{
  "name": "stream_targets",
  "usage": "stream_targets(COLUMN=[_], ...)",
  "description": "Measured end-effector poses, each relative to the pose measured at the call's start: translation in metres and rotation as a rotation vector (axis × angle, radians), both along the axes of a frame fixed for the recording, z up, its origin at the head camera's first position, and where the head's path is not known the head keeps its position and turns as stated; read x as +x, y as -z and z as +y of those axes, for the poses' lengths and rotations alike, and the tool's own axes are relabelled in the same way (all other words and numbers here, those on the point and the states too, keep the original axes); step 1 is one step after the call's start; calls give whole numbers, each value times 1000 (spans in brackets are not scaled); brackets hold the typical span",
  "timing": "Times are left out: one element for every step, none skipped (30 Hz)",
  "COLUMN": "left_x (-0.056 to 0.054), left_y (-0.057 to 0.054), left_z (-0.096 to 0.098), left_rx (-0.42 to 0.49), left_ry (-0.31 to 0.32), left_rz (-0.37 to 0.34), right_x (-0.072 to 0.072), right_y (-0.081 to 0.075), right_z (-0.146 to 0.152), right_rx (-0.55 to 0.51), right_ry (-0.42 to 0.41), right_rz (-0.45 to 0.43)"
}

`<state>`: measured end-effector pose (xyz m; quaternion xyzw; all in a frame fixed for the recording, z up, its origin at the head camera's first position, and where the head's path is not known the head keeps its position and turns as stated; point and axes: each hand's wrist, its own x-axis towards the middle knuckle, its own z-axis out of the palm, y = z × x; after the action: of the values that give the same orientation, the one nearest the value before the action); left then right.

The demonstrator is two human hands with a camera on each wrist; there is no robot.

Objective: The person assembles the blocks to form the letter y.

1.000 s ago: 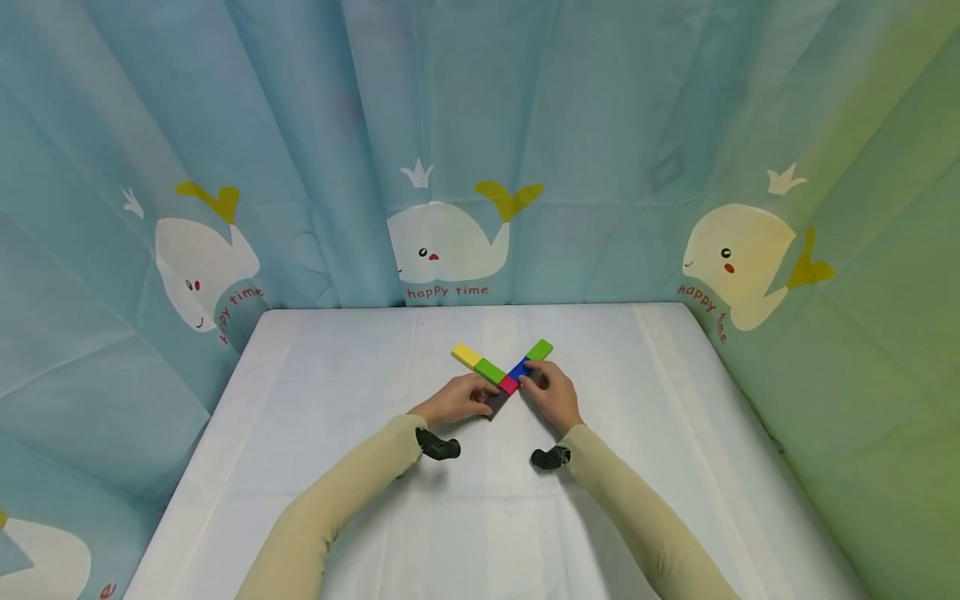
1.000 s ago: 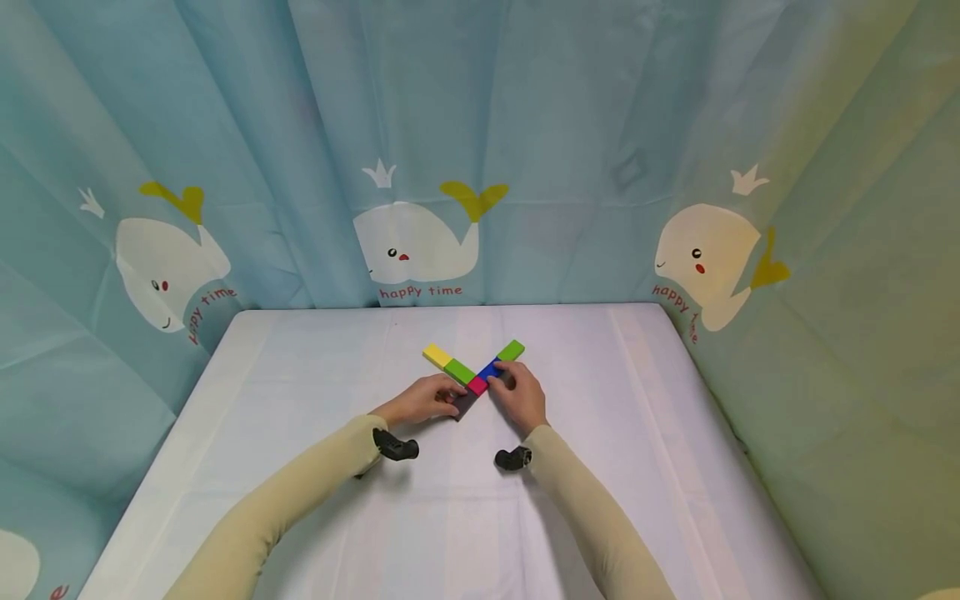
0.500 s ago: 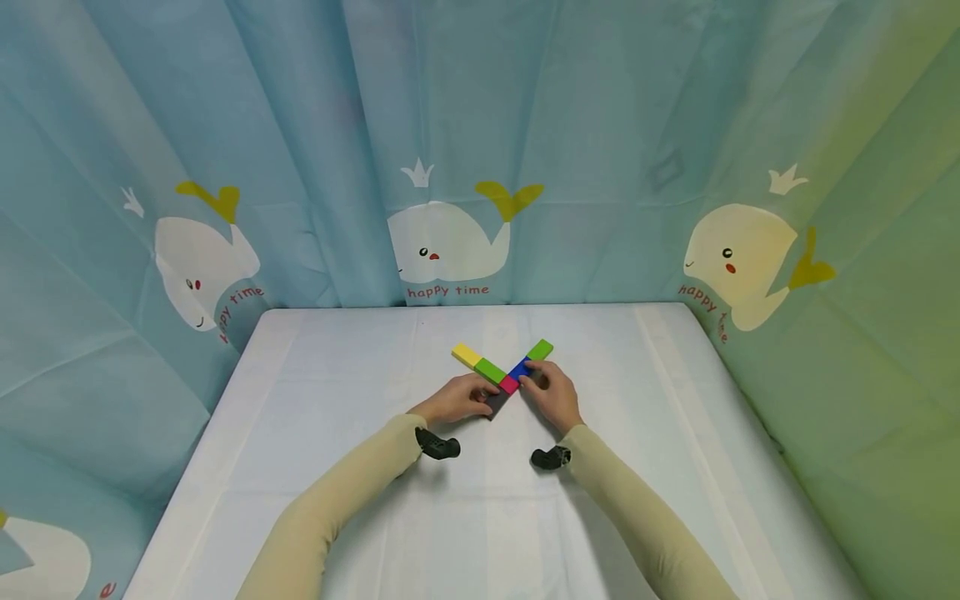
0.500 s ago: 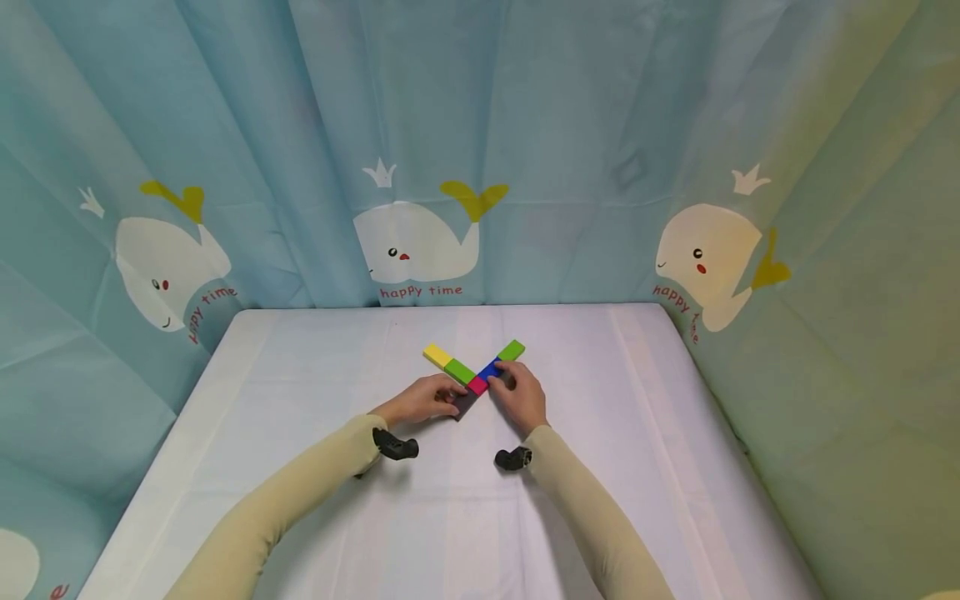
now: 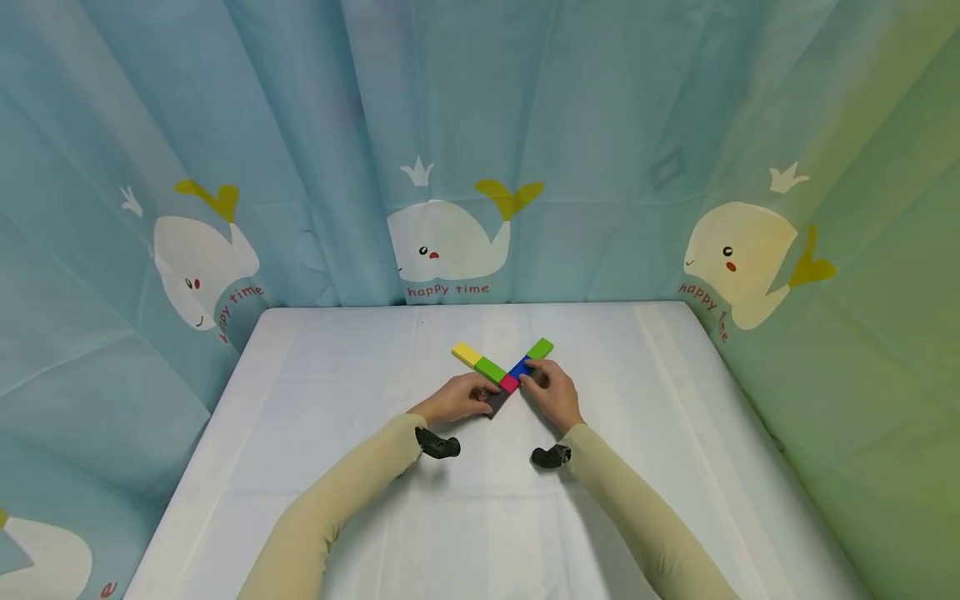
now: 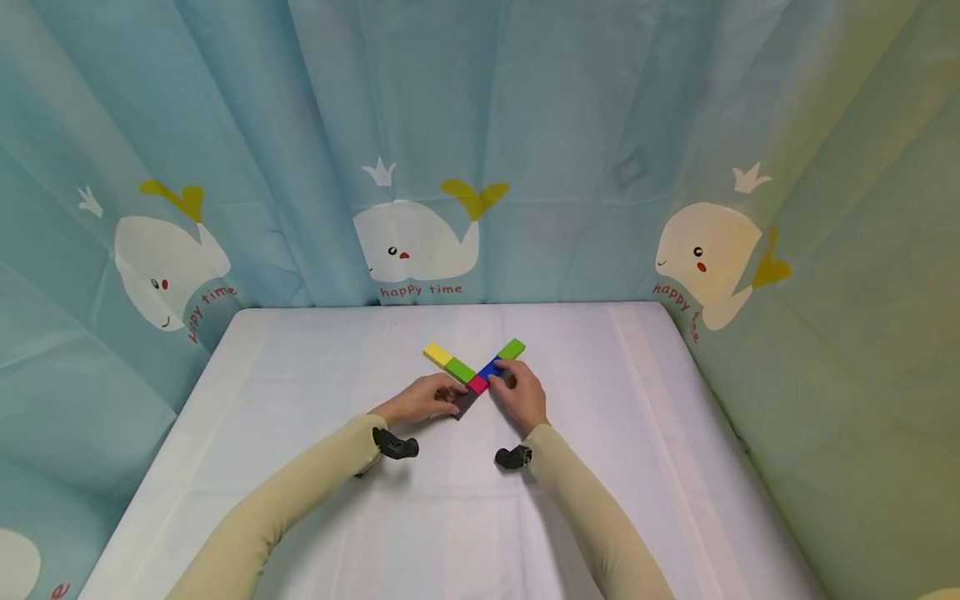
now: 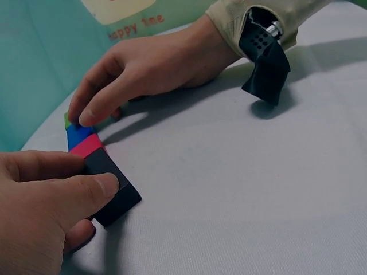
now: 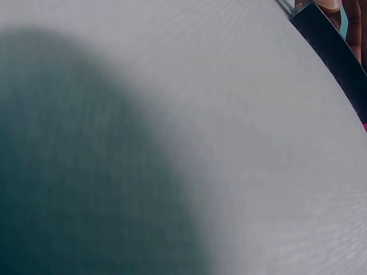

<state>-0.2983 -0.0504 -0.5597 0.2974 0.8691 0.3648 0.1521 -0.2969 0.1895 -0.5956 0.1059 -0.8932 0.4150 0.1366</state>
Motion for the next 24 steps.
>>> stream_targets(left_x=[0,0,0,0,0,0,1,1,2,3,4,6,7,8,9,10,11,12,13,14,15,16,18,20], left_y=[0,0,0,0,1,1,0,0,-1,-2,-4,-5,-6,-7,-8,-7,-8,-8,-9,-10,-10,-11,-13,-13], left_z=[0,0,0,0,0,-1,-1,-2,-3,-4,-6,-8,-11,-15,-19,-23,-29,-34,-39,-45,-51,-58,-64,-70], left_rx=[-1,0,2,3,4,4,4,6,9,10,19,26,32,41,49,60,75,83,92,107,117,126,130,129], left_ry=[-1,-3,-6,-9,-14,-20,-24,-29,-34,-38,-42,-44,-46,-47,-47,-44,-42,-43,-43,-40,-43,-46,-53,-58], left_rz=[0,0,-2,-3,-5,-9,-13,-18,-24,-29,-36,-43,-49,-58,-66,-68,-77,-90,-100,-105,-114,-121,-133,-137], right_x=[0,0,0,0,0,0,0,1,1,1,1,1,1,1,1,1,1,0,0,0,0,0,0,0], right_y=[0,0,0,0,0,0,-1,-1,-1,-1,0,-1,0,0,0,0,0,0,0,0,0,1,1,1], right_z=[0,0,0,0,0,0,0,0,0,-1,-1,-1,-1,-2,-2,-2,-2,-1,-1,-1,-1,-1,0,0], right_rx=[-1,-1,-2,-3,-2,-2,-2,1,1,1,-1,-3,-6,-6,-7,-5,-5,-1,-2,-2,-3,-3,-5,-4], right_ry=[2,4,5,6,5,4,4,4,5,6,7,9,10,10,9,7,6,7,7,8,10,13,15,15], right_rz=[-2,-1,-1,-2,-1,0,1,2,4,3,4,3,3,2,1,0,1,4,5,4,4,2,0,-2])
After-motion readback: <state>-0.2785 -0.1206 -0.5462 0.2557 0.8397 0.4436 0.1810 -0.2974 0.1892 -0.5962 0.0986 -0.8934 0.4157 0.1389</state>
